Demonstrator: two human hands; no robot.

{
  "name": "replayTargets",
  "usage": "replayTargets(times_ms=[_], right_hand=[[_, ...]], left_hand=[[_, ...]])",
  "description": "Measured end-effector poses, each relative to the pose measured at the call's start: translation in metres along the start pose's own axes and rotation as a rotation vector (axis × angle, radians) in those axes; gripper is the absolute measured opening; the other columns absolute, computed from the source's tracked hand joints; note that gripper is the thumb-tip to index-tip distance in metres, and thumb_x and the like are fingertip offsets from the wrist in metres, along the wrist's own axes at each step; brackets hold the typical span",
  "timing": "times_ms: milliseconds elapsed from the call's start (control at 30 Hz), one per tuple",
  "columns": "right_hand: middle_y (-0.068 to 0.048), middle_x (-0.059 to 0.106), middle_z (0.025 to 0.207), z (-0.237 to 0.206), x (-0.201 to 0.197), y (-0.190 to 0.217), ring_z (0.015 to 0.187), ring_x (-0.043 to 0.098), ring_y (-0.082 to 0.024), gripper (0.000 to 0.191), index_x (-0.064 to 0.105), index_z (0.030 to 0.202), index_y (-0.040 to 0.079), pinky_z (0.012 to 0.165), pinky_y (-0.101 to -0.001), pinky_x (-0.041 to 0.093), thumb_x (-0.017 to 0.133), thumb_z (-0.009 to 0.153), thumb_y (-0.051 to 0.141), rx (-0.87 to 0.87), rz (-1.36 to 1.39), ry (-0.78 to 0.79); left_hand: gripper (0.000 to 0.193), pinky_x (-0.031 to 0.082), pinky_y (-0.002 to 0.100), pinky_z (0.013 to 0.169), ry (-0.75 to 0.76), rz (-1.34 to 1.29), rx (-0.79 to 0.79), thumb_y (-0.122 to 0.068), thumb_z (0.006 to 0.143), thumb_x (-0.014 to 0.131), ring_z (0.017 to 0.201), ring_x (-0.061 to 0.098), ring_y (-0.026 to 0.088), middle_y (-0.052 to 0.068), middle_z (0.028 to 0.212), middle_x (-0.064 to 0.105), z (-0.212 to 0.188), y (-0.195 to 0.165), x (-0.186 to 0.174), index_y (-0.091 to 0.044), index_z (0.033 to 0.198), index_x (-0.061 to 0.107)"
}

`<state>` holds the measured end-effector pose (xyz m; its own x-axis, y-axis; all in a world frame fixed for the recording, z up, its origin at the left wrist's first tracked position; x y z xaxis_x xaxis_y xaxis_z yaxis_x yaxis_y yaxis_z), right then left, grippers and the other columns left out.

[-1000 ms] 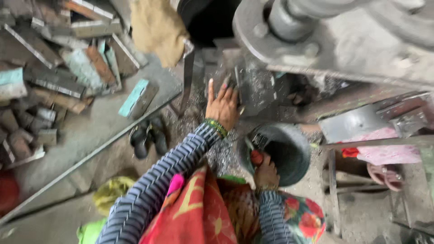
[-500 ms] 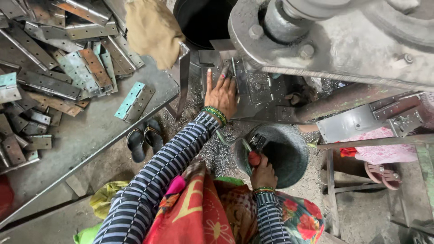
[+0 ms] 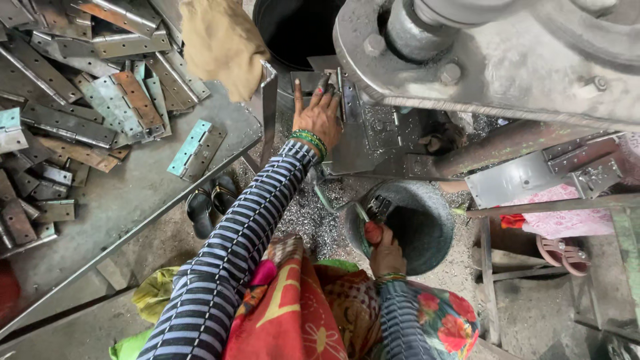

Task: The person repeatedly picks up metal hinge-like parts from a pile, places them on a grinding machine, and operates the machine to grind the parts. The person then removes the ground parts and places them back into the pile.

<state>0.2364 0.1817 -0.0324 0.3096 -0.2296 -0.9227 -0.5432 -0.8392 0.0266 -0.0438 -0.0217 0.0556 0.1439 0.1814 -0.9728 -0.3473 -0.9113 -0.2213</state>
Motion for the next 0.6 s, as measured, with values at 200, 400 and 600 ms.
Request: replayTargets(times_ms=[200,400,600], right_hand=[[-0.020,0.058,0.133,0.015,0.029,-0.010,0.122,0.059,-0.041,0.070,0.025,0.153,0.033,0.100,-0.0591,0.046,0.062,0.094,0.031,-0.028,0.049,-0.018],[-0.017,0.062,0.132,0.006,-0.018,-0.014,0.119,0.064,-0.039,0.069,0.030,0.151,0.035,0.097,-0.0576,0.050,0.066,0.091,0.034,-0.057,-0.074,0.016],[-0.013,0.065,0.129,-0.005,-0.026,-0.006,0.117,0.065,-0.037,0.066,0.038,0.145,0.035,0.096,-0.0567,0.050,0.070,0.087,0.035,-0.026,-0.059,-0.088]], left_hand=[[0.074,-0.018,0.066,0.118,0.075,-0.128,0.022,-0.048,0.094,0.056,0.155,0.016,0.028,0.002,0.167,0.025,0.005,0.014,-0.009,-0.022,0.158,0.030],[0.085,-0.018,0.066,0.118,0.076,-0.026,0.052,-0.071,0.095,0.040,0.158,0.013,0.023,0.003,0.169,0.023,-0.023,0.002,-0.018,-0.019,0.161,0.025],[0.074,-0.010,0.072,0.116,-0.135,0.076,0.258,-0.048,0.091,0.059,0.155,0.009,0.023,0.007,0.165,0.029,-0.122,-0.038,0.006,-0.016,0.155,0.037]])
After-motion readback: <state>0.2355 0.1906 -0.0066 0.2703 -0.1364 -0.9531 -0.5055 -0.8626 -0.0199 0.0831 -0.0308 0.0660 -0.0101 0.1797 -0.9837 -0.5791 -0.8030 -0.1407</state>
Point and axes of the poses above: each hand's wrist, its own z-axis towards the middle knuckle, its own x-axis out of the palm, y = z × x, the point moved 6 cm from there along z, towards the middle knuckle
